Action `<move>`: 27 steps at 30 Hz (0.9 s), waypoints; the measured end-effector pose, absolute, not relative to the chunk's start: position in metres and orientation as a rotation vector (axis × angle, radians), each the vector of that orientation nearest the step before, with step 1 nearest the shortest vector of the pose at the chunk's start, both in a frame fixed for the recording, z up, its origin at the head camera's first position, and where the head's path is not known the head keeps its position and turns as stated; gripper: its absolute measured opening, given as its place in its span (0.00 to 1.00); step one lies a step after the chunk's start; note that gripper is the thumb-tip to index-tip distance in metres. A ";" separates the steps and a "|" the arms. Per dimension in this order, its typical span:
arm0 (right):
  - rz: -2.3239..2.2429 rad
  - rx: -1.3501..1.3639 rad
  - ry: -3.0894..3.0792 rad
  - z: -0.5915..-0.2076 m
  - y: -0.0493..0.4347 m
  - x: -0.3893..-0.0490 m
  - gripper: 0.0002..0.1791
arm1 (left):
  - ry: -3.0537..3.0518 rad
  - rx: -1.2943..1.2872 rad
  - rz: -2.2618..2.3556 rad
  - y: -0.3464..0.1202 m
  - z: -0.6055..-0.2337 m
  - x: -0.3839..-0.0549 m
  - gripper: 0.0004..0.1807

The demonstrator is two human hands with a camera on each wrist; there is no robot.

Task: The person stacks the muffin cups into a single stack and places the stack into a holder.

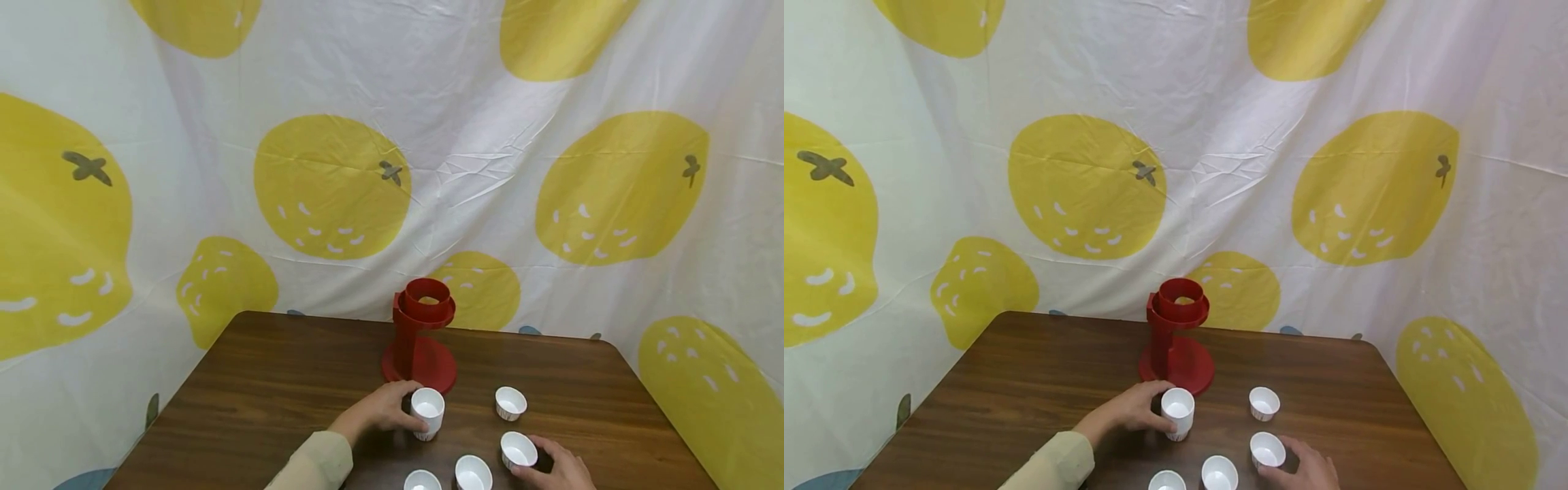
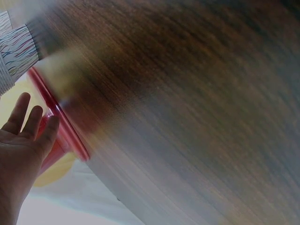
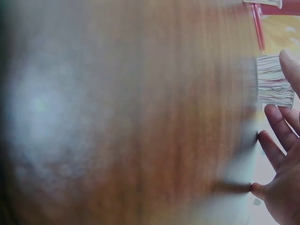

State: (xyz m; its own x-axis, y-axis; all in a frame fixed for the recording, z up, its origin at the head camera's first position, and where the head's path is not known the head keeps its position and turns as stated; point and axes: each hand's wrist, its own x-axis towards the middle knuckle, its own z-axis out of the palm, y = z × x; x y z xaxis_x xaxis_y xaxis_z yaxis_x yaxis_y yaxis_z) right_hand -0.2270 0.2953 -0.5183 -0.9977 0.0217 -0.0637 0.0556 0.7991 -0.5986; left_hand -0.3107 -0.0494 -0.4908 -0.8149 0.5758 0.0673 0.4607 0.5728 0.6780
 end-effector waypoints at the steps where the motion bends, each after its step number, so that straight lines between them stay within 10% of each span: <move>1: -0.980 0.069 2.928 -0.518 0.295 -0.227 0.45 | 2.641 0.876 1.066 -0.049 -0.491 -0.310 0.33; 27: -1.094 -0.038 3.019 -0.502 0.286 -0.219 0.38 | 2.651 0.881 1.088 -0.049 -0.492 -0.309 0.33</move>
State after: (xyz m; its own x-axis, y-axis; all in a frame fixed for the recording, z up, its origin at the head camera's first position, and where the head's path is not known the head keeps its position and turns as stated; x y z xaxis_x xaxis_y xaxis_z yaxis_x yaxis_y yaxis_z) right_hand -0.2190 0.2863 -0.5023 -0.9973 0.0013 0.0732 -0.0459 0.7680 -0.6388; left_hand -0.3094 -0.0488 -0.4918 -0.8178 0.5691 0.0857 0.4653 0.5661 0.6804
